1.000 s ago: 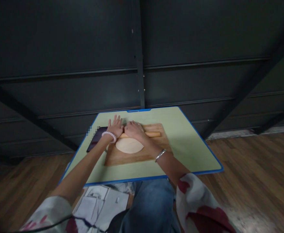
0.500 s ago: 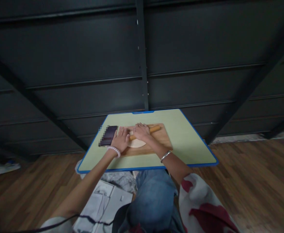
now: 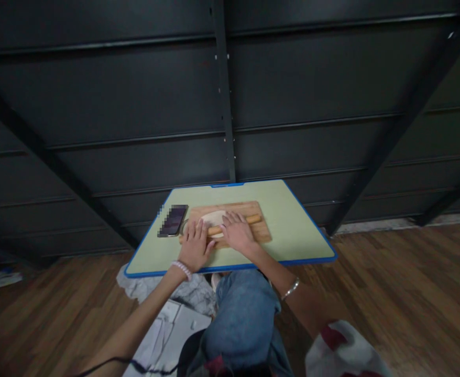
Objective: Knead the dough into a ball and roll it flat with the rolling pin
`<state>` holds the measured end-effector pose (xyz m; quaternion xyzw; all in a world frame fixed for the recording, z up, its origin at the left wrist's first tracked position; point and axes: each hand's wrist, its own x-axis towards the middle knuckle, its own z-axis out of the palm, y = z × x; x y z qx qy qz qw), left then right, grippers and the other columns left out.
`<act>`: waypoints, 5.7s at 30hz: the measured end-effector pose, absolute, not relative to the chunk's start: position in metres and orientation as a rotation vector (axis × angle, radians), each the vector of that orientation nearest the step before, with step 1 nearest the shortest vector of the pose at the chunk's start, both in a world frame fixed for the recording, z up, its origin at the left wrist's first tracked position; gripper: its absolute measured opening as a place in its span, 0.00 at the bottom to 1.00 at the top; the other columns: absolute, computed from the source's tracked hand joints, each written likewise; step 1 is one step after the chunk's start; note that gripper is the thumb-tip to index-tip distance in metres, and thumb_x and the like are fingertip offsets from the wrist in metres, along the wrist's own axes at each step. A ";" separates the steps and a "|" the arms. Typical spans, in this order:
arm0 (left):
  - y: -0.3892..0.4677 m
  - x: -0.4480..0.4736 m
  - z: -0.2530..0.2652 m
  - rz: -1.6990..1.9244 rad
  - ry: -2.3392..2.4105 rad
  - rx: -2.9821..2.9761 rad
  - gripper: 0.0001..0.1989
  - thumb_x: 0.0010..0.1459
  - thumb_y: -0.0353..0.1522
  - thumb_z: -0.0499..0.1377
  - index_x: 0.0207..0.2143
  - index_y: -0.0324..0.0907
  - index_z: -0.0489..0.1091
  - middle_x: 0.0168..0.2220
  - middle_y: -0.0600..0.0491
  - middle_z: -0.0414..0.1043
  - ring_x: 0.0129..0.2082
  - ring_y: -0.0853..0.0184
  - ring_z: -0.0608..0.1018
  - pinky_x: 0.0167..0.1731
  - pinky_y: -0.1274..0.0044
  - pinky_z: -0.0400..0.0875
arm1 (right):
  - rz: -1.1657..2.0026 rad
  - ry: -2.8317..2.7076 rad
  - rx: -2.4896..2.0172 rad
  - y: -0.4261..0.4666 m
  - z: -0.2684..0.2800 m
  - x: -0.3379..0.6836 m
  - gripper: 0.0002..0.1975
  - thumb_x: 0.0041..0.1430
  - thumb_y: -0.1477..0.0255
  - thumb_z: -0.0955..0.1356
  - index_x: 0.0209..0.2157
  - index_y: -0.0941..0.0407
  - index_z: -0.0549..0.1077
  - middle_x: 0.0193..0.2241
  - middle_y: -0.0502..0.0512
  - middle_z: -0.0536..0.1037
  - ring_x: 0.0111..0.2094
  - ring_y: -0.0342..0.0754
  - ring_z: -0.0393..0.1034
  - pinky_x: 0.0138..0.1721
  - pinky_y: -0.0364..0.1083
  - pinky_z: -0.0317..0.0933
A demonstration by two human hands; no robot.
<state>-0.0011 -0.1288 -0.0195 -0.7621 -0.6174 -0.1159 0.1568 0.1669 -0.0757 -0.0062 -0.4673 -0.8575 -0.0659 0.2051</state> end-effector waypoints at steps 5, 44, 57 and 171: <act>-0.151 0.010 -0.021 -0.335 -1.791 -2.158 0.31 0.62 0.43 0.40 0.62 0.32 0.51 0.64 0.43 0.46 0.64 0.50 0.46 0.60 0.58 0.42 | -0.185 -2.381 -1.301 -0.105 -0.014 0.182 0.23 0.65 0.70 0.53 0.58 0.62 0.60 0.59 0.60 0.61 0.61 0.49 0.51 0.61 0.52 0.44; 0.065 -0.014 0.009 -0.376 -2.188 -2.268 0.28 0.63 0.43 0.35 0.51 0.37 0.63 0.56 0.40 0.63 0.58 0.53 0.62 0.52 0.57 0.61 | 0.048 -2.519 -1.646 0.083 0.006 0.142 0.23 0.66 0.66 0.50 0.46 0.58 0.70 0.45 0.64 0.75 0.44 0.54 0.70 0.46 0.52 0.59; 0.015 -0.013 0.003 -0.172 -2.093 -2.226 0.28 0.60 0.38 0.38 0.59 0.35 0.56 0.63 0.44 0.52 0.65 0.57 0.49 0.60 0.56 0.42 | -0.050 -2.327 -1.728 0.034 0.002 0.151 0.21 0.65 0.67 0.52 0.44 0.60 0.70 0.45 0.63 0.74 0.48 0.53 0.67 0.48 0.51 0.57; 0.068 0.047 0.004 -0.056 -1.696 -2.609 0.27 0.61 0.35 0.38 0.61 0.37 0.53 0.62 0.46 0.53 0.64 0.62 0.51 0.61 0.60 0.43 | 0.005 -2.361 -1.534 -0.039 -0.014 0.225 0.23 0.67 0.71 0.49 0.55 0.59 0.64 0.57 0.58 0.65 0.60 0.46 0.53 0.59 0.52 0.49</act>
